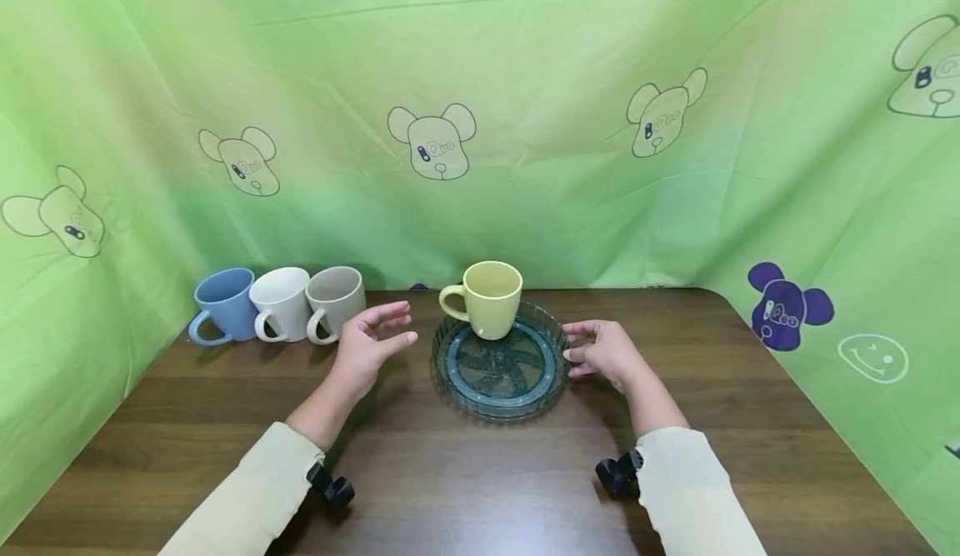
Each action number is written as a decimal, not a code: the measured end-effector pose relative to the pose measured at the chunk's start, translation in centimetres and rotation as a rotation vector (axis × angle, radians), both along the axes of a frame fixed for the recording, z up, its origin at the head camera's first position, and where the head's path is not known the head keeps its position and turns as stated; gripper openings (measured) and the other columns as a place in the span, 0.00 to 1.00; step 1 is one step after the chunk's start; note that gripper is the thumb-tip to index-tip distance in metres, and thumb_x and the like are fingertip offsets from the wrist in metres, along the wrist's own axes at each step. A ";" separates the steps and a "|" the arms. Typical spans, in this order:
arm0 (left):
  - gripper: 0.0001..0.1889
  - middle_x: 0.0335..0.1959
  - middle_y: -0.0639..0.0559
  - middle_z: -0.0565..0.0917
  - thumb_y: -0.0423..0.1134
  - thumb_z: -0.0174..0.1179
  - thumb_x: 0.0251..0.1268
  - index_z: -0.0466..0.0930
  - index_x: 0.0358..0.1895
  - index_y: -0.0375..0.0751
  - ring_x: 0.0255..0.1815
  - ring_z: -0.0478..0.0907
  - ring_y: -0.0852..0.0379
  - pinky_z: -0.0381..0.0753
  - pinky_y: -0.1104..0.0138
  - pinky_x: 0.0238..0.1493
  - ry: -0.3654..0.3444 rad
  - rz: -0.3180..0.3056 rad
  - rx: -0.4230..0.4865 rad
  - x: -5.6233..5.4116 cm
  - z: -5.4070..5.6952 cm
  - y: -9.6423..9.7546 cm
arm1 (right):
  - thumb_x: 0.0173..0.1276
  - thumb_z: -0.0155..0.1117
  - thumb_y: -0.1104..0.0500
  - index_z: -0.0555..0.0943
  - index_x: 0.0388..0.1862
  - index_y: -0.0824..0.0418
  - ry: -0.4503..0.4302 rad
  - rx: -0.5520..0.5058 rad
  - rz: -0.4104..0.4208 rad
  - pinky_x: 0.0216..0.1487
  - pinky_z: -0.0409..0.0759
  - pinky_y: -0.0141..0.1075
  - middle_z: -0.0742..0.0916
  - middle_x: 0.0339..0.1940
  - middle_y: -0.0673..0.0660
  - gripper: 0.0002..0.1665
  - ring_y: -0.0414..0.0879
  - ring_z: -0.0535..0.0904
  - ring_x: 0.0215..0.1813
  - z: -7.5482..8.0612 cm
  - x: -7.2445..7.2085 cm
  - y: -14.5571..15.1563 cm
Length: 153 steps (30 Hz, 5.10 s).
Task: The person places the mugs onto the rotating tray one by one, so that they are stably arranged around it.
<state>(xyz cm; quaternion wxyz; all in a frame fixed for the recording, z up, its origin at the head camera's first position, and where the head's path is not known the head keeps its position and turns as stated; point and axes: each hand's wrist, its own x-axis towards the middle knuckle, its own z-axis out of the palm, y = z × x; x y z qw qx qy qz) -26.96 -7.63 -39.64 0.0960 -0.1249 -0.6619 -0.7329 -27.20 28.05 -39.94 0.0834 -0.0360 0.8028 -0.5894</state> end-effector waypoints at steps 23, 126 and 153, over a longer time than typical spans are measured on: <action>0.24 0.41 0.53 0.86 0.18 0.69 0.47 0.78 0.52 0.23 0.47 0.80 0.54 0.79 0.63 0.54 -0.017 0.101 0.119 1.3 0.2 -3.2 | 0.61 0.60 0.79 0.60 0.64 0.86 0.010 -0.039 -0.030 0.41 0.86 0.41 0.70 0.58 0.81 0.33 0.46 0.84 0.37 0.0 1.6 -0.5; 0.22 0.25 0.57 0.85 0.18 0.71 0.44 0.82 0.48 0.24 0.27 0.81 0.68 0.84 0.74 0.33 -0.187 0.464 0.006 -1.6 -2.6 -10.9 | 0.71 0.55 0.70 0.56 0.71 0.79 -0.009 -0.083 0.111 0.46 0.84 0.39 0.64 0.69 0.80 0.34 0.40 0.79 0.49 -1.1 -0.4 1.1; 0.14 0.21 0.54 0.84 0.12 0.68 0.43 0.85 0.30 0.34 0.22 0.82 0.62 0.85 0.68 0.27 -0.181 0.404 0.274 -0.9 -2.4 -10.2 | 0.71 0.55 0.70 0.56 0.70 0.81 0.000 -0.104 0.085 0.44 0.85 0.38 0.65 0.68 0.80 0.33 0.38 0.80 0.47 -1.1 0.0 0.6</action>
